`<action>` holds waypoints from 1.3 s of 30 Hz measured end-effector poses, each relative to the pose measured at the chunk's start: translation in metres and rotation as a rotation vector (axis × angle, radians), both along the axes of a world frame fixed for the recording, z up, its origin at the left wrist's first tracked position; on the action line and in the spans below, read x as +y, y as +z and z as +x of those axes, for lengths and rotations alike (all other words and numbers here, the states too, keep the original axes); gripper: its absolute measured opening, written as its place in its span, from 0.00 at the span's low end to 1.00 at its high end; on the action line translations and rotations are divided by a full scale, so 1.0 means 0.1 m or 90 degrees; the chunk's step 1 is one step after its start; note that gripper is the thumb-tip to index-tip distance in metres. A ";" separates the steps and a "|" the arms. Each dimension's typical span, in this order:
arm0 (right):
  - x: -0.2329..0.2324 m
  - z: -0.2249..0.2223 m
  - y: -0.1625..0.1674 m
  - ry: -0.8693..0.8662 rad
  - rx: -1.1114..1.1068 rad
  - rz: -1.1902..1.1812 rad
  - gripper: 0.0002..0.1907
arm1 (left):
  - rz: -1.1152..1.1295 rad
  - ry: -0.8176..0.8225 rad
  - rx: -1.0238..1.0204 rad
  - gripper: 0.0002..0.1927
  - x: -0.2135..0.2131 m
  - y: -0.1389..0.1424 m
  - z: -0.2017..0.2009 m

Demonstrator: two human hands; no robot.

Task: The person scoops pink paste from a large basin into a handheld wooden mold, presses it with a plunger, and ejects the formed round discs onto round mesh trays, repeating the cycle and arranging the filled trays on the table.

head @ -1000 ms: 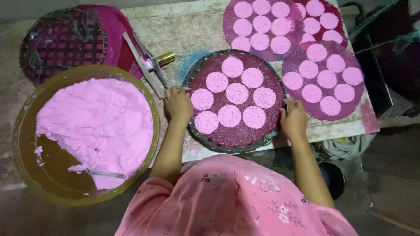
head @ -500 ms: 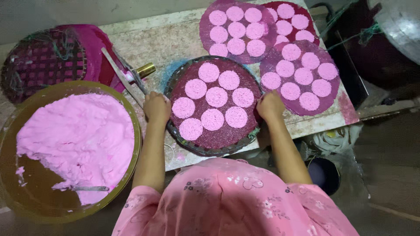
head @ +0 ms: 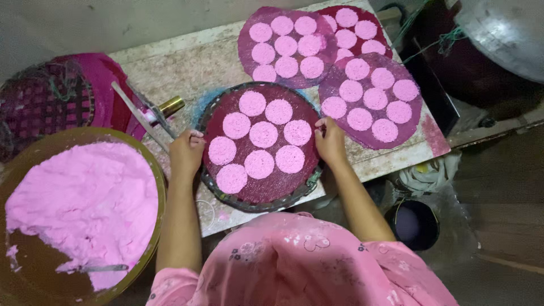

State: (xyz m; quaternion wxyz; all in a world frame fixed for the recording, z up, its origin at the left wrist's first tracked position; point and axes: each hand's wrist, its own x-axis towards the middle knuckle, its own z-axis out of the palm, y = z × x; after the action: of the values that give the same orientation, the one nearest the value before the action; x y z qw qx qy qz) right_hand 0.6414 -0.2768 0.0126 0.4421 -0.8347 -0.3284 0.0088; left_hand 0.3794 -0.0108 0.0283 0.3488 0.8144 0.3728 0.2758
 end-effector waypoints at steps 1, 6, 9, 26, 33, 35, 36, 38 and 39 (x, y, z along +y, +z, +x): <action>-0.01 -0.01 -0.02 0.003 -0.012 0.017 0.10 | 0.002 -0.006 -0.012 0.06 -0.01 0.02 -0.01; -0.09 -0.04 0.06 0.028 -0.044 0.115 0.10 | 0.020 -0.021 0.019 0.06 -0.08 0.30 0.15; -0.25 0.03 0.23 0.005 -0.011 0.133 0.12 | 0.056 -0.118 -0.025 0.08 -0.09 0.57 0.44; -1.96 1.04 0.51 -0.356 -0.245 0.087 0.14 | -0.011 -0.385 -0.100 0.11 -1.51 0.54 3.25; -1.96 0.89 0.37 -0.427 -0.125 0.046 0.13 | 0.061 -0.353 -0.079 0.07 -1.45 0.52 3.22; -1.89 0.86 0.38 -0.438 -0.189 0.030 0.11 | 0.074 -0.365 -0.129 0.14 -1.36 0.55 3.01; -1.79 0.86 0.39 -0.400 -0.085 0.123 0.11 | 0.049 -0.372 -0.163 0.13 -1.31 0.56 2.86; -1.48 0.80 0.41 -0.310 0.133 0.294 0.13 | 0.002 -0.378 -0.236 0.18 -1.20 0.56 2.40; -1.26 0.76 0.41 -0.229 0.046 0.252 0.12 | -0.058 -0.352 -0.197 0.18 -1.11 0.57 2.16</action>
State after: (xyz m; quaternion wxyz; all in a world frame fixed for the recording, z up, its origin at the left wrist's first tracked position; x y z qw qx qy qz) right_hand 0.7174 -0.4031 0.0540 0.6022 -0.7762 -0.1545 -0.1045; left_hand 0.5952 -0.1216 0.0852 0.4995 0.8167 0.0917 0.2740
